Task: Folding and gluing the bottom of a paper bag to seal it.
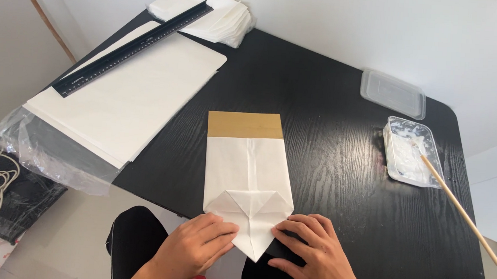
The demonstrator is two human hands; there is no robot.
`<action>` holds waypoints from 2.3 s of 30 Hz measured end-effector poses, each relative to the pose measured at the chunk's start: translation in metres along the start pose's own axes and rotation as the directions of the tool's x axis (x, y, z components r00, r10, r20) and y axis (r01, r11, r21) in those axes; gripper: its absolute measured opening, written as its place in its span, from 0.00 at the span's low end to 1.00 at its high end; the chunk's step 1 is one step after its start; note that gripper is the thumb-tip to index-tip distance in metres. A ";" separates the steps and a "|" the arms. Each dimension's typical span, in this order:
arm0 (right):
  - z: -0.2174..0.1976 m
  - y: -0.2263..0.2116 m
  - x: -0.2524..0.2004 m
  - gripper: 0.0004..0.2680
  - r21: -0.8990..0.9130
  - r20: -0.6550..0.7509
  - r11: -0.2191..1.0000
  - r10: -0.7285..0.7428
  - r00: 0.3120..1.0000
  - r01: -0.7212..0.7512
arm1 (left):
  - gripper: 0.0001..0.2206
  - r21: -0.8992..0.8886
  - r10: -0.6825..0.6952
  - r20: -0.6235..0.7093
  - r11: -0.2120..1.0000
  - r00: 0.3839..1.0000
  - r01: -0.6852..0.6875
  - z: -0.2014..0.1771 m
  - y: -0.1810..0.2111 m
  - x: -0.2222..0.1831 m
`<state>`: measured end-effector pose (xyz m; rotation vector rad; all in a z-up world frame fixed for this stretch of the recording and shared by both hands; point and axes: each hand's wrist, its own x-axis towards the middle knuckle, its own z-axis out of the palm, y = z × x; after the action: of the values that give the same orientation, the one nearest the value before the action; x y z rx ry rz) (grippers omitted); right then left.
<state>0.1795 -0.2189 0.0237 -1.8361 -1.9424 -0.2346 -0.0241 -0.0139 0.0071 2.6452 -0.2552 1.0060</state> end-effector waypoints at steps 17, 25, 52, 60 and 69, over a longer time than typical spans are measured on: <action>0.006 -0.018 0.005 0.04 0.014 -0.158 0.997 -0.070 0.985 0.073 | 0.01 -0.080 0.013 -0.111 0.997 0.994 -0.022 -0.001 0.004 -0.012; 0.009 -0.015 0.009 0.02 0.059 -0.089 0.998 0.041 0.995 -0.036 | 0.04 -0.148 -0.082 -0.123 0.987 0.989 0.064 0.002 0.003 -0.013; 0.018 0.045 0.056 0.02 0.271 0.144 0.904 0.302 0.942 -0.331 | 0.09 -0.101 -0.496 -0.015 0.864 0.868 0.492 0.020 -0.024 0.028; 0.022 0.048 0.055 0.02 0.267 0.142 0.884 0.358 0.923 -0.384 | 0.08 -0.029 -0.458 -0.068 0.889 0.886 0.458 0.024 -0.026 0.029; 0.025 0.048 0.054 0.02 0.234 0.081 0.925 0.289 0.954 -0.300 | 0.18 0.248 -0.379 0.132 0.907 0.916 0.340 0.022 -0.024 0.038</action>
<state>0.2210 -0.1553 0.0160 -1.9452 -1.6104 0.1383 0.0241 -0.0005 0.0120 2.8345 0.3229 0.7119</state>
